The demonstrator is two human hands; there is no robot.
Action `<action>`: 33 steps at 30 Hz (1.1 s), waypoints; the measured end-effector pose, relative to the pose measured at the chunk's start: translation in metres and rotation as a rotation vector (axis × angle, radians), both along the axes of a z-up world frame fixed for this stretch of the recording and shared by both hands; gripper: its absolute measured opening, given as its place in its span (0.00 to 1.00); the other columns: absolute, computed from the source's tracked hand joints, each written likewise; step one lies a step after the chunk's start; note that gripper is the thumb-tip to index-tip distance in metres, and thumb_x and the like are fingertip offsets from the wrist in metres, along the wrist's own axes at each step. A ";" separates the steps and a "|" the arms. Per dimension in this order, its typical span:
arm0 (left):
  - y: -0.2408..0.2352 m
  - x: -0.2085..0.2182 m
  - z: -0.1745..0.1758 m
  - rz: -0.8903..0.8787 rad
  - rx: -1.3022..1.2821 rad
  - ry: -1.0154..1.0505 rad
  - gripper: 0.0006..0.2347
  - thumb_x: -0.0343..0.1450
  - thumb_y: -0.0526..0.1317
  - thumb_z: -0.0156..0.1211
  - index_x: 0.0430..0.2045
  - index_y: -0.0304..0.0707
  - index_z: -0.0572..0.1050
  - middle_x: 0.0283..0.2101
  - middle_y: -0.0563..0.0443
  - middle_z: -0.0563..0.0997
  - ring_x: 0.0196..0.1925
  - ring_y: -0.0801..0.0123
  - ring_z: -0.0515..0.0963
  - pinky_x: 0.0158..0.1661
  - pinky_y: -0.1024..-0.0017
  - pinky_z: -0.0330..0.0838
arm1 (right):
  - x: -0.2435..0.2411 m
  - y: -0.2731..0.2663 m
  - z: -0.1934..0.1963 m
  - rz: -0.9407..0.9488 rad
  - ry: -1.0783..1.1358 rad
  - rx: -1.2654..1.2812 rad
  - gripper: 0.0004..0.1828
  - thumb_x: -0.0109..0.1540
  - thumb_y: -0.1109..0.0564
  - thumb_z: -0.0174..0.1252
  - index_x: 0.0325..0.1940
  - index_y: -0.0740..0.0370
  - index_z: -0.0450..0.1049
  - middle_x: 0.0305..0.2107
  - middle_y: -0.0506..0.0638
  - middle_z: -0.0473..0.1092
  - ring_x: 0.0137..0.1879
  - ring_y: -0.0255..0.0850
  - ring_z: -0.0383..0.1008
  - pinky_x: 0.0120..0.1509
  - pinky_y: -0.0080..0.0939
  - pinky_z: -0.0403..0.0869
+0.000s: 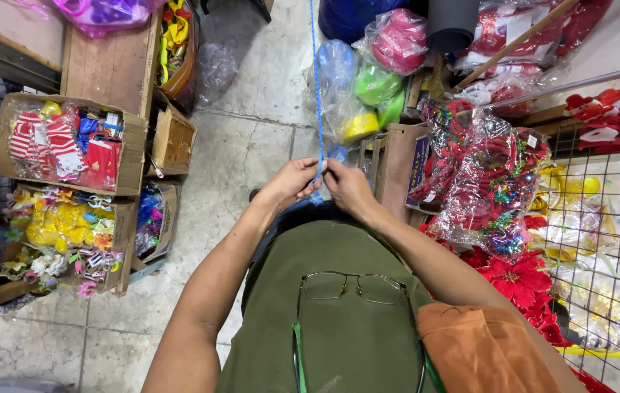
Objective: The person ties a blue decorative ribbon by hand, repeatedly forming loops and knots. The hands manipulate the ribbon continuously throughout the clip, with no tools used. The surrounding area contains boxes and bags of colorful decorative items.
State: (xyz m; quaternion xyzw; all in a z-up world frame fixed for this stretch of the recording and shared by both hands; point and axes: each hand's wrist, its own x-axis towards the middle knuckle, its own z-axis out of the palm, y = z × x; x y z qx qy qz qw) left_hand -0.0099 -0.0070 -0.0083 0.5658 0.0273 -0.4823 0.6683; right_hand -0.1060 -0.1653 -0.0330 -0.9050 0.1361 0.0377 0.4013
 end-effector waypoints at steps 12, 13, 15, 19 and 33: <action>0.019 0.017 -0.023 -0.094 0.285 -0.469 0.09 0.80 0.37 0.59 0.34 0.30 0.81 0.21 0.42 0.85 0.13 0.69 0.81 0.11 0.75 0.74 | 0.030 -0.026 0.035 -0.163 -0.045 0.490 0.13 0.78 0.52 0.55 0.46 0.53 0.83 0.16 0.47 0.70 0.26 0.39 0.70 0.36 0.38 0.72; 0.020 0.012 -0.013 -0.092 0.285 -0.469 0.09 0.80 0.37 0.59 0.34 0.30 0.81 0.21 0.42 0.85 0.13 0.69 0.81 0.11 0.75 0.74 | 0.029 -0.024 0.034 -0.160 -0.045 0.489 0.13 0.78 0.52 0.55 0.46 0.53 0.83 0.16 0.47 0.70 0.26 0.39 0.70 0.36 0.38 0.72; 0.022 0.001 0.007 -0.141 0.548 -0.871 0.10 0.80 0.44 0.59 0.35 0.38 0.79 0.25 0.44 0.86 0.30 0.51 0.88 0.30 0.56 0.81 | 0.026 -0.020 0.032 -0.435 0.307 1.111 0.17 0.78 0.52 0.43 0.66 0.55 0.71 0.18 0.33 0.51 0.17 0.24 0.46 0.19 0.24 0.48; 0.013 -0.022 0.006 -0.127 0.604 -1.067 0.09 0.81 0.41 0.56 0.37 0.34 0.77 0.33 0.29 0.86 0.38 0.34 0.88 0.36 0.41 0.81 | 0.021 0.007 0.033 -0.305 0.328 1.156 0.24 0.76 0.49 0.55 0.77 0.56 0.67 0.16 0.36 0.51 0.14 0.25 0.46 0.16 0.26 0.50; 0.010 -0.002 -0.013 0.262 -0.032 -0.016 0.10 0.86 0.40 0.46 0.36 0.43 0.72 0.22 0.58 0.76 0.12 0.86 0.65 0.11 0.88 0.52 | 0.001 -0.013 0.019 -0.092 0.050 0.120 0.08 0.73 0.46 0.59 0.47 0.46 0.81 0.27 0.51 0.79 0.40 0.57 0.82 0.46 0.55 0.76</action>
